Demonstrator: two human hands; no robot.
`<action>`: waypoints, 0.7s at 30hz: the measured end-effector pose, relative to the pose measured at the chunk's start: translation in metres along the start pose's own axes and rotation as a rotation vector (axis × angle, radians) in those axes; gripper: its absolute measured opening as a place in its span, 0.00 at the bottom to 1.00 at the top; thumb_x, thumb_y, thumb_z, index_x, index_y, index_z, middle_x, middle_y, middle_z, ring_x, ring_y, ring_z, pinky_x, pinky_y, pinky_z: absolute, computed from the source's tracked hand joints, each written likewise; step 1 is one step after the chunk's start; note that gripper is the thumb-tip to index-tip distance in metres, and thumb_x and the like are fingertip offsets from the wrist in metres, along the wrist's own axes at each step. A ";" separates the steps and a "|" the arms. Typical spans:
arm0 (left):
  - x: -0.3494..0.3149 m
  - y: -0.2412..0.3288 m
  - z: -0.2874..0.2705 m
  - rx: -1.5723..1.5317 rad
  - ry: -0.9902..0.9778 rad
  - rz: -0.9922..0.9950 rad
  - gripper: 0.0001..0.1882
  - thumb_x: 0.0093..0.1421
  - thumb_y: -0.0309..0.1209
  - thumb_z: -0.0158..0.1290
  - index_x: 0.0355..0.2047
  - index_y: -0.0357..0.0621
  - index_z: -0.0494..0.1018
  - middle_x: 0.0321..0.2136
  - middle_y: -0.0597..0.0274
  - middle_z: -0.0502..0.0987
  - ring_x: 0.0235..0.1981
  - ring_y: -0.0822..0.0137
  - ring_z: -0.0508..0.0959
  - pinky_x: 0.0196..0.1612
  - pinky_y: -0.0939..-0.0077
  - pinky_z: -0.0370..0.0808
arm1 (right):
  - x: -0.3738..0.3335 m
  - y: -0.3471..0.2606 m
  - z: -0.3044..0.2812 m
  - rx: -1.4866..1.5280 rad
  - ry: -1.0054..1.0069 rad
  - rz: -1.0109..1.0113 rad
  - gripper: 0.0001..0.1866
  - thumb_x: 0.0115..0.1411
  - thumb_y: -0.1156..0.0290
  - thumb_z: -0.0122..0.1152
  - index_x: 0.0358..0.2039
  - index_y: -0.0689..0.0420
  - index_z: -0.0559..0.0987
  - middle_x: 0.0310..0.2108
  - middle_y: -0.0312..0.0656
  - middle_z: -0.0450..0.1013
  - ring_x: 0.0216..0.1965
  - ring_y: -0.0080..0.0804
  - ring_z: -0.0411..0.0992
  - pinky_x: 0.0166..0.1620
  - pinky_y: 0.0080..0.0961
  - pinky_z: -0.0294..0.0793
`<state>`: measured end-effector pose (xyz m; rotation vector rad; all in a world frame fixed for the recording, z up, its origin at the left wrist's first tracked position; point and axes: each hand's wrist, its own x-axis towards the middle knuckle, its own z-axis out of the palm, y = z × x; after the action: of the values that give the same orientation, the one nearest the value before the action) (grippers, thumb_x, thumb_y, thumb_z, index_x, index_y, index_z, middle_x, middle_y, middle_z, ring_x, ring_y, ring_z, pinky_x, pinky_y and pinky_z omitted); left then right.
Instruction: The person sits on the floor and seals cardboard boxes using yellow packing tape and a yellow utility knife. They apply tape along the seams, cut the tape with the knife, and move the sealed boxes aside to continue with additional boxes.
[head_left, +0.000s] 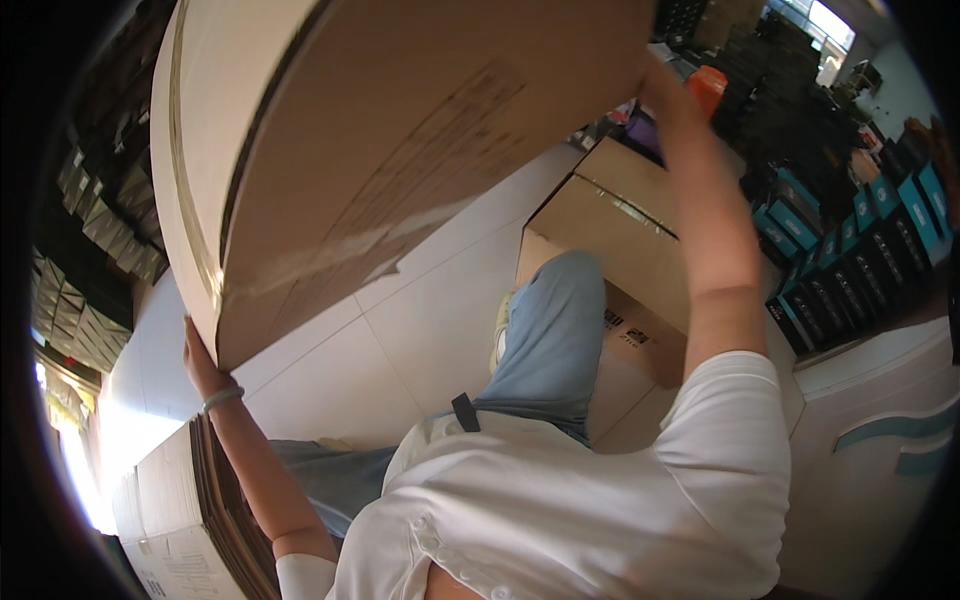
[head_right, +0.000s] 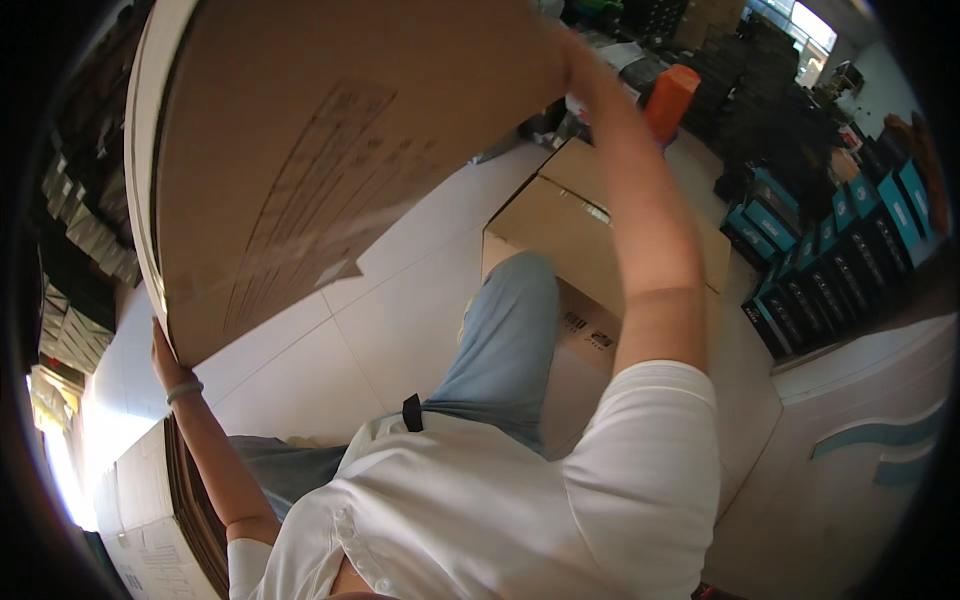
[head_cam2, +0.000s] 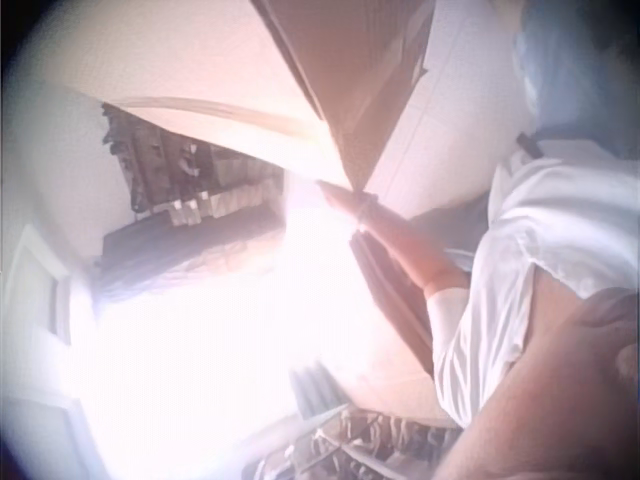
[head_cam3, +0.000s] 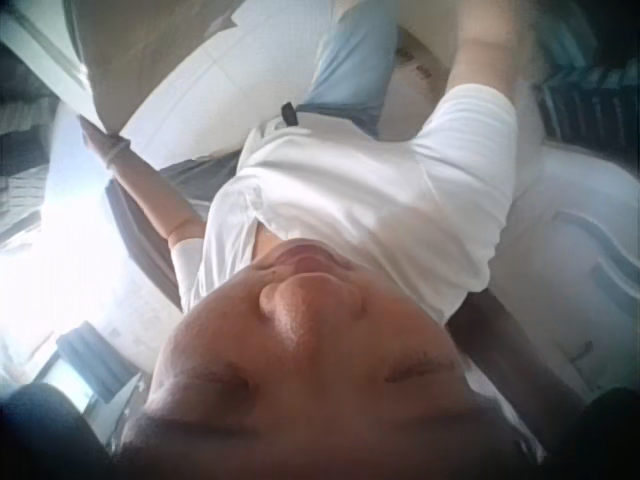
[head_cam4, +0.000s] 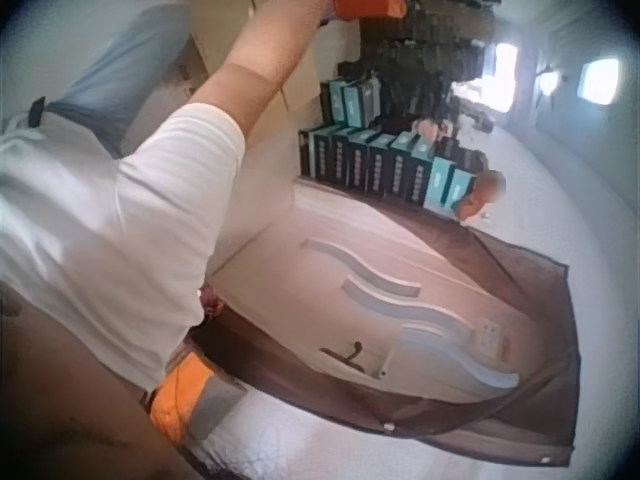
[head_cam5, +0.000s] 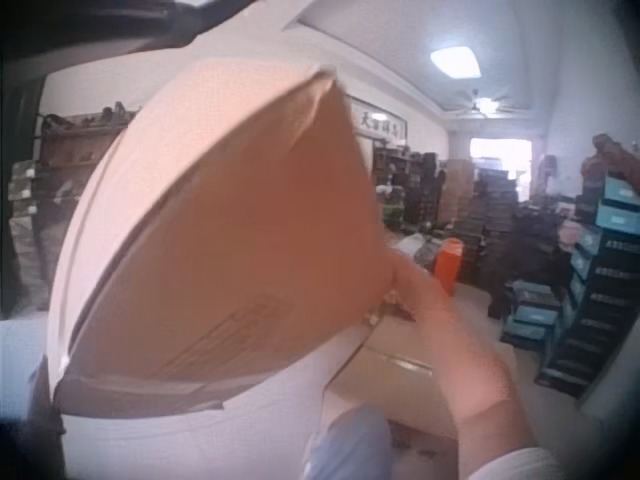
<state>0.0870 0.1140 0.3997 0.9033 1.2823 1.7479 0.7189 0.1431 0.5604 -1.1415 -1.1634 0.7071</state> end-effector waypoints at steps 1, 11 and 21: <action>0.002 0.008 0.015 -0.008 -0.037 0.037 0.26 0.64 0.45 0.45 0.49 0.32 0.69 0.42 0.54 0.75 0.38 0.66 0.77 0.39 0.75 0.76 | 0.002 -0.031 -0.018 -0.028 0.026 -0.062 0.26 0.57 0.54 0.58 0.47 0.63 0.75 0.42 0.43 0.75 0.40 0.31 0.74 0.41 0.29 0.74; -0.082 0.055 0.198 -0.203 -0.316 0.032 0.26 0.67 0.46 0.42 0.47 0.31 0.70 0.36 0.61 0.76 0.34 0.72 0.74 0.38 0.79 0.71 | -0.082 -0.295 -0.189 -0.478 0.428 -0.375 0.27 0.60 0.53 0.54 0.50 0.64 0.73 0.44 0.47 0.73 0.40 0.35 0.75 0.41 0.31 0.76; -0.179 0.042 0.236 0.066 -0.615 0.016 0.30 0.66 0.49 0.42 0.49 0.27 0.69 0.40 0.57 0.76 0.41 0.73 0.72 0.45 0.80 0.67 | -0.177 -0.208 -0.316 -0.490 0.730 0.010 0.28 0.63 0.54 0.50 0.52 0.66 0.70 0.46 0.52 0.72 0.40 0.39 0.75 0.38 0.35 0.78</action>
<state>0.3669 0.0451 0.4792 1.3579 0.9234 1.2878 0.9423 -0.1796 0.7018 -1.6311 -0.7051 -0.0325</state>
